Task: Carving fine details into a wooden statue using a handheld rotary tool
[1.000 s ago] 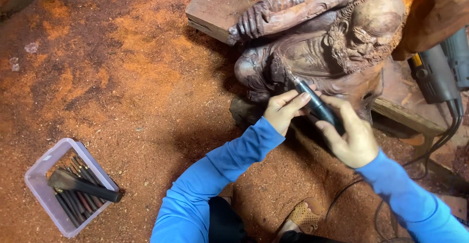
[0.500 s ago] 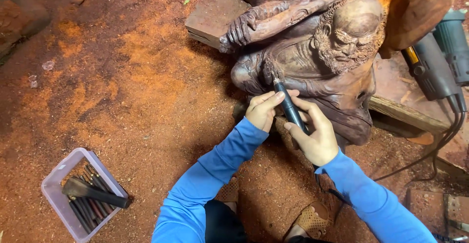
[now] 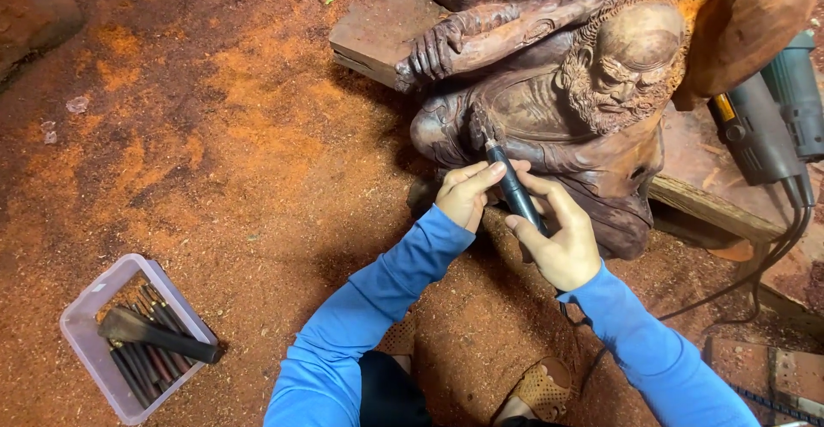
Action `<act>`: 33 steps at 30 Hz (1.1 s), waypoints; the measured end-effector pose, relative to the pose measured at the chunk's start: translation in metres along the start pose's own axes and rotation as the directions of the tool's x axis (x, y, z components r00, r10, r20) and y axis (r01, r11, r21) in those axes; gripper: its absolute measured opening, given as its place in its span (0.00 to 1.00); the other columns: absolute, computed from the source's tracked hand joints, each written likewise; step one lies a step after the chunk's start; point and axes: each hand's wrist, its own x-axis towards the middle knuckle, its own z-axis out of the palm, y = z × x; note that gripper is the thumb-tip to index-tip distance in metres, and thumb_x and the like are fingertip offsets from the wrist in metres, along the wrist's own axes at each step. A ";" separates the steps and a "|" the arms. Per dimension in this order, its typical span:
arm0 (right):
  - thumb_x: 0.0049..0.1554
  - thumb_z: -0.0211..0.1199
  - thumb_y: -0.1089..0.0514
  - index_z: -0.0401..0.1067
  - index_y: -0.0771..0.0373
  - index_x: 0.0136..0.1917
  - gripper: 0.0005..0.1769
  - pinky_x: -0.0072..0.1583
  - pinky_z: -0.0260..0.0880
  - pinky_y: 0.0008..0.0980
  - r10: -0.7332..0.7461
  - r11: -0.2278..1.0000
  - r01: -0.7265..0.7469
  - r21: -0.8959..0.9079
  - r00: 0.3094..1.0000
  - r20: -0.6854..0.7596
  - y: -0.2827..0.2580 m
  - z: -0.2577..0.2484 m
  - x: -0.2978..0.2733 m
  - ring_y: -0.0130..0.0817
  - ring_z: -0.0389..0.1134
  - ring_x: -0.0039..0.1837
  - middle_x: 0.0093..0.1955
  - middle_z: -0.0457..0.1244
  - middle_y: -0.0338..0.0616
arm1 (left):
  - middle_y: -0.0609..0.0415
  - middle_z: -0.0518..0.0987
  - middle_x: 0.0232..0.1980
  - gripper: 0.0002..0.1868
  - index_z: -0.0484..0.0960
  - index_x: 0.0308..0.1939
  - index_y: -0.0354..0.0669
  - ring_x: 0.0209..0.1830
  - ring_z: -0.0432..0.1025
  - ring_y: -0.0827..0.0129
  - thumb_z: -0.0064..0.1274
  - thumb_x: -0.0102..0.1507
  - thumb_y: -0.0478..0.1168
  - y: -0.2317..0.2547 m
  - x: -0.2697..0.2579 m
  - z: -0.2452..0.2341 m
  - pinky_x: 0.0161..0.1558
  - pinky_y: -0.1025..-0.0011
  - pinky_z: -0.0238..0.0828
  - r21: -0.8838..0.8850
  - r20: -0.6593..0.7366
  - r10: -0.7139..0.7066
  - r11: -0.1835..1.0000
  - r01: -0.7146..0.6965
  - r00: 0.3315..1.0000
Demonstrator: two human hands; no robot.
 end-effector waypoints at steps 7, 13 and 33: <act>0.51 0.71 0.67 0.70 0.61 0.69 0.33 0.51 0.77 0.44 0.014 0.999 -0.013 -0.033 1.000 0.009 0.005 0.001 -0.003 0.48 0.73 0.59 0.66 0.66 0.57 | 0.40 0.85 0.44 0.16 0.87 0.49 0.34 0.45 0.81 0.61 0.60 0.64 0.43 -0.006 0.003 -0.006 0.48 0.67 0.80 0.005 0.012 -0.001 1.000 0.001 1.000; 0.57 0.60 0.70 0.55 0.65 0.75 0.35 0.27 0.76 0.32 -0.010 0.990 -0.004 0.138 0.995 0.099 0.015 0.009 -0.021 0.33 0.72 0.28 0.59 0.66 0.71 | 0.43 0.85 0.43 0.13 0.88 0.47 0.35 0.46 0.79 0.61 0.63 0.63 0.41 -0.008 -0.005 -0.015 0.53 0.59 0.78 0.184 0.078 0.068 0.980 -0.082 0.995; 0.49 0.68 0.65 0.74 0.71 0.61 0.26 0.48 0.75 0.35 -0.460 0.407 0.722 -0.559 0.691 0.557 -0.058 -0.070 0.072 0.44 0.75 0.48 0.57 0.72 0.51 | 0.46 0.83 0.46 0.17 0.84 0.52 0.36 0.49 0.77 0.63 0.56 0.66 0.45 -0.047 0.025 -0.004 0.47 0.69 0.77 -0.035 0.014 -0.096 0.995 0.097 0.995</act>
